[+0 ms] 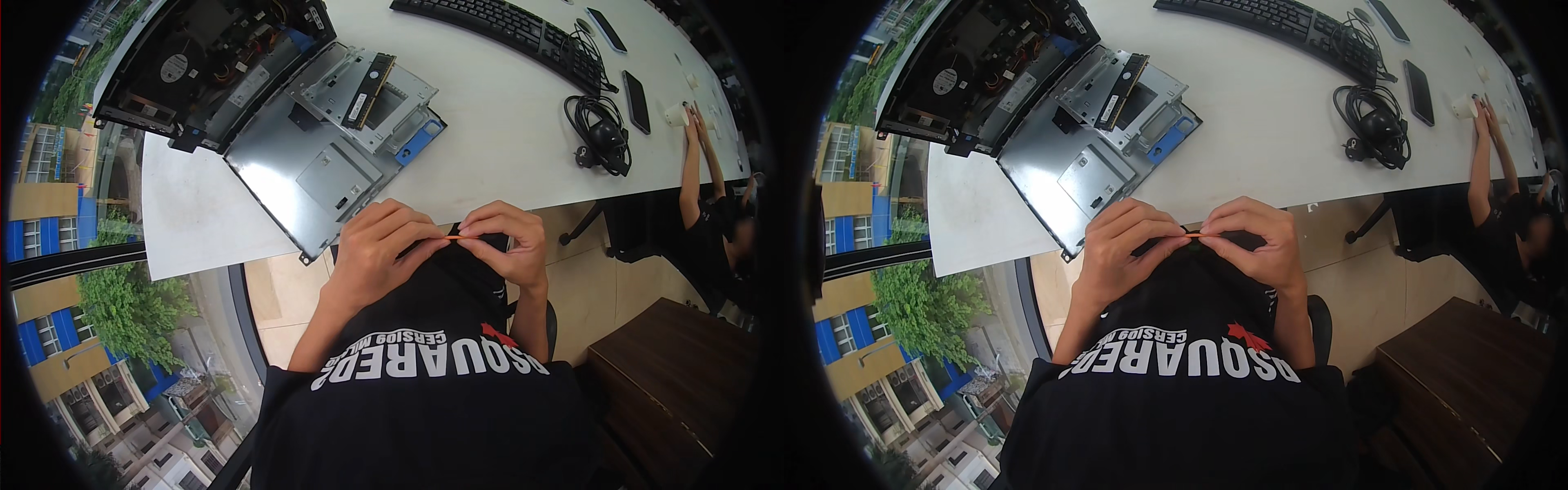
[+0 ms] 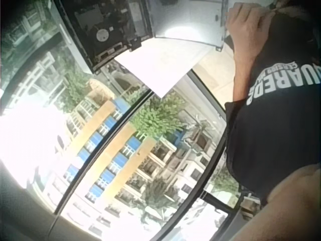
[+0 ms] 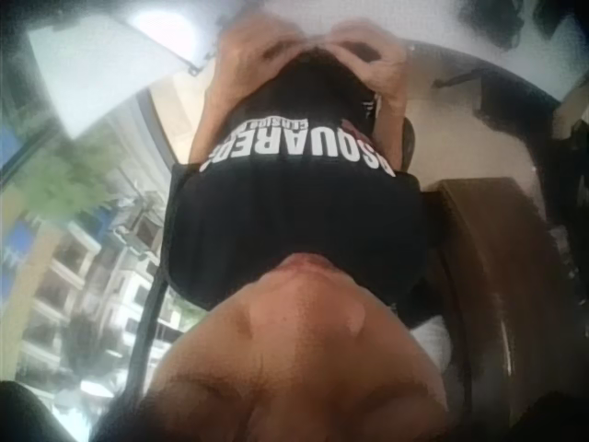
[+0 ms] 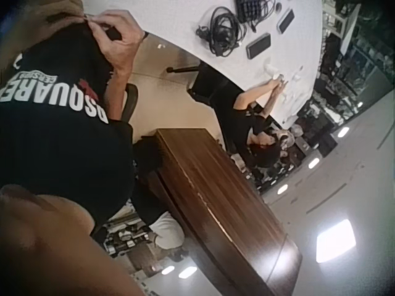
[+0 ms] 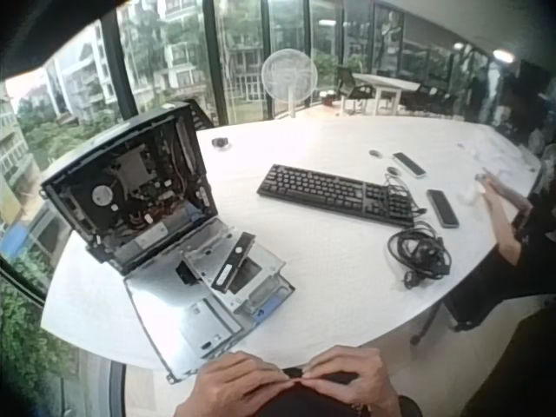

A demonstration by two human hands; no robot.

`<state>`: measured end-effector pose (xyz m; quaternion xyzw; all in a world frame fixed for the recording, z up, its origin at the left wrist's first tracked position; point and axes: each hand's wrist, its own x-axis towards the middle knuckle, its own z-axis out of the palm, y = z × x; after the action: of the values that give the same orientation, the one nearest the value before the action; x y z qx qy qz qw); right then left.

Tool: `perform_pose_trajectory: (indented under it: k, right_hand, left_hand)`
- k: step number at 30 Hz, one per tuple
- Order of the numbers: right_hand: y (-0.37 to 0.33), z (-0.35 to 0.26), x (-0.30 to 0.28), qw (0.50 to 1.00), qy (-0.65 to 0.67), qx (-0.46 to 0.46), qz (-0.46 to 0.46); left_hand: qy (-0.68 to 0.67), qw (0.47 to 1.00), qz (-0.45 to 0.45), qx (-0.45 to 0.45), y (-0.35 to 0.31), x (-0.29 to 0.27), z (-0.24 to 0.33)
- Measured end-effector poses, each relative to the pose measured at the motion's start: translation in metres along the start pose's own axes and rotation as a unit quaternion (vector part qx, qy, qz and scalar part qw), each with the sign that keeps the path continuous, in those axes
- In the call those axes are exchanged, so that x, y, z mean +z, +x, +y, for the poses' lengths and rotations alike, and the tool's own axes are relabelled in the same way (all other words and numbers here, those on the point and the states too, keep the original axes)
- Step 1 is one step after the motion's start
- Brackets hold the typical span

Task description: Opening a computer case and removing internal components like RAM and cables.

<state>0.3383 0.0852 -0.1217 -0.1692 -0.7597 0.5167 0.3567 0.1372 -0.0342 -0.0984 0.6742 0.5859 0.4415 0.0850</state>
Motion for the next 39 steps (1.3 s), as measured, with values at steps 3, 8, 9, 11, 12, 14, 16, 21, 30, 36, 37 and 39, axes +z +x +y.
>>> perform_pose_trajectory:
  k: [3,8,9,11,12,14,16,21,30,36,37,39]
  right_hand:
    - [0.000,0.000,-0.004,1.000,0.000,-0.001,0.000]
    - [-0.002,0.001,-0.005,1.000,0.018,0.001,0.001]
    - [-0.002,0.001,-0.003,0.999,0.037,0.011,-0.003]
    - [-0.002,-0.001,0.000,0.998,0.055,0.022,-0.006]
    - [-0.001,-0.003,0.003,0.998,0.058,0.030,-0.017]
    - [0.000,-0.004,0.009,0.997,0.064,0.037,-0.029]
    - [-0.001,-0.001,0.013,0.995,0.088,0.030,-0.035]
    - [-0.003,0.004,0.012,0.997,0.074,-0.011,-0.032]
    - [-0.003,-0.003,0.011,0.996,0.081,0.010,-0.019]
    - [-0.004,-0.001,0.005,0.992,0.125,0.014,-0.003]
    - [-0.004,0.000,0.005,0.992,0.124,0.015,-0.004]
    - [-0.003,-0.001,0.007,0.993,0.117,0.012,-0.009]
  left_hand:
    - [-0.005,1.000,-0.002,-0.013,0.003,-0.003,0.000]
    - [0.013,1.000,-0.020,-0.016,0.001,-0.009,-0.006]
    - [0.012,1.000,-0.020,-0.016,0.000,-0.008,-0.007]
    - [-0.008,1.000,-0.021,-0.013,0.001,-0.007,-0.007]
    - [-0.009,1.000,-0.021,-0.013,0.001,-0.007,-0.006]
    - [-0.022,1.000,-0.013,-0.004,0.000,-0.005,-0.003]
    - [-0.028,1.000,-0.011,0.000,-0.001,-0.006,-0.002]
    - [-0.042,0.999,-0.009,0.015,0.001,-0.007,0.000]
    - [-0.056,0.998,-0.012,-0.002,0.003,-0.007,0.002]
    - [-0.041,0.999,-0.003,-0.009,0.001,-0.016,-0.002]
    - [-0.035,0.999,-0.005,-0.007,0.000,-0.016,-0.002]
    - [-0.029,1.000,-0.006,-0.006,-0.002,-0.016,-0.003]
